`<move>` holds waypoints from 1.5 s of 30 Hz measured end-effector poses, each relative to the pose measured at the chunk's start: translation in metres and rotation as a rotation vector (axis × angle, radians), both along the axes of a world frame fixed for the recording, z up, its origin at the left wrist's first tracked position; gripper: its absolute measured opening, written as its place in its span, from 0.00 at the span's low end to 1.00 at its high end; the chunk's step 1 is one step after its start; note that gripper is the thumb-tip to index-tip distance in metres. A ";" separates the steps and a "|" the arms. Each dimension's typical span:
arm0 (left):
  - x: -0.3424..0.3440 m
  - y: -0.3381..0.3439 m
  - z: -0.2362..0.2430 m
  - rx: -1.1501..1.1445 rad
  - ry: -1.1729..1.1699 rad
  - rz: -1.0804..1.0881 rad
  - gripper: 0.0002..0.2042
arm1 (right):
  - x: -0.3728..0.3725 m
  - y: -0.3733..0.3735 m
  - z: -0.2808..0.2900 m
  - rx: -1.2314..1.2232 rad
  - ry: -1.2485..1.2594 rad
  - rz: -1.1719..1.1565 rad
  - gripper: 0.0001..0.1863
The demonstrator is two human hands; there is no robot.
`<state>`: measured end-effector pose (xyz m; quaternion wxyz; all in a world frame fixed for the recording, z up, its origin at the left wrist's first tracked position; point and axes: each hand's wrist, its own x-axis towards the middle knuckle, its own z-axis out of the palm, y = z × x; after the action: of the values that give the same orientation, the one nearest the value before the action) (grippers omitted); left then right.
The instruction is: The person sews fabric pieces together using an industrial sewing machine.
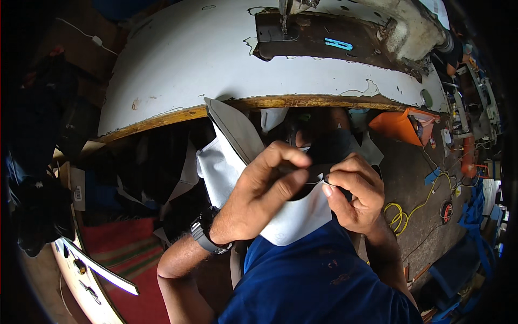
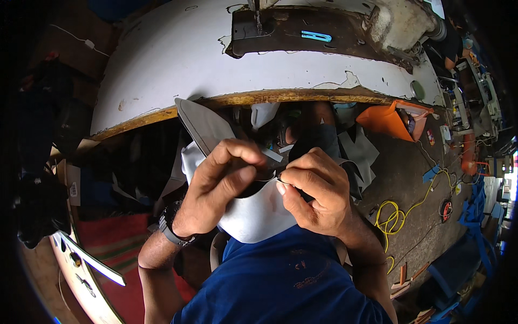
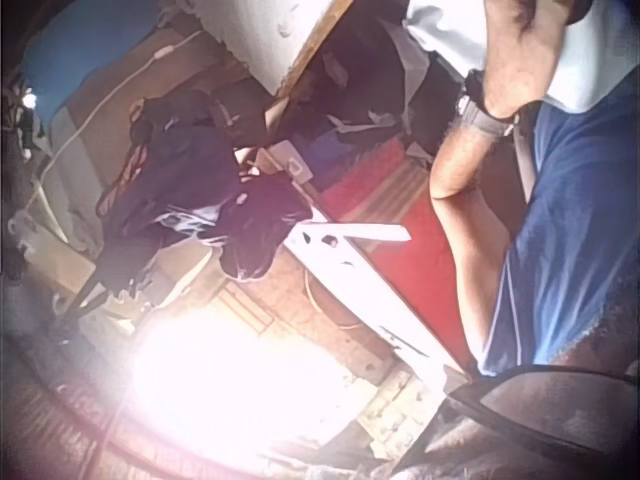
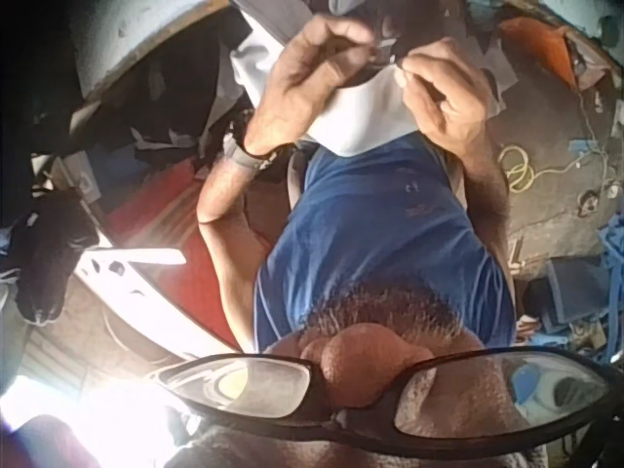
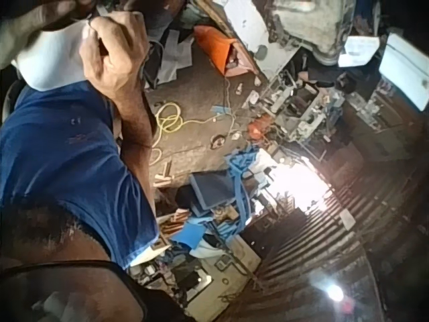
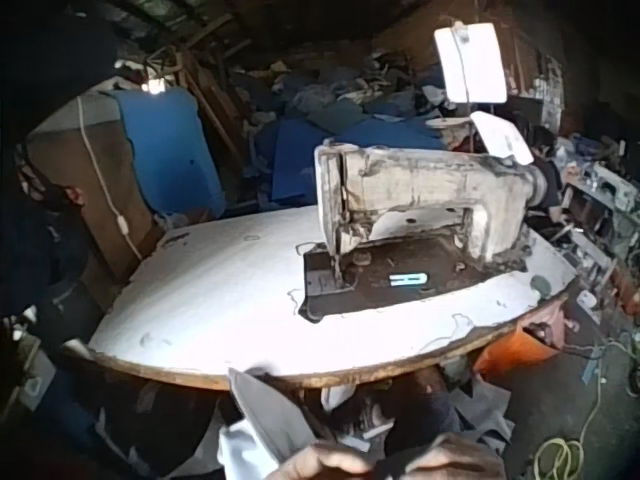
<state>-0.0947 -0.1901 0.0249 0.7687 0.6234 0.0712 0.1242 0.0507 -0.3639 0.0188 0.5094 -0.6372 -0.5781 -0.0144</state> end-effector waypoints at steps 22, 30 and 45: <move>0.006 -0.017 0.010 0.657 -0.046 0.098 0.10 | 0.004 -0.006 0.005 -0.077 -0.064 -0.063 0.11; 0.003 -0.026 -0.012 0.496 0.154 0.037 0.05 | -0.001 -0.014 -0.005 -0.123 -0.011 -0.064 0.06; 0.010 -0.035 -0.044 -0.038 0.087 -0.145 0.15 | 0.000 -0.023 -0.004 -0.209 -0.056 -0.074 0.09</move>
<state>-0.0851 -0.2246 -0.0192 0.7835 0.6171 0.0615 0.0394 0.0504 -0.3872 0.0144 0.4232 -0.7071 -0.5665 0.0093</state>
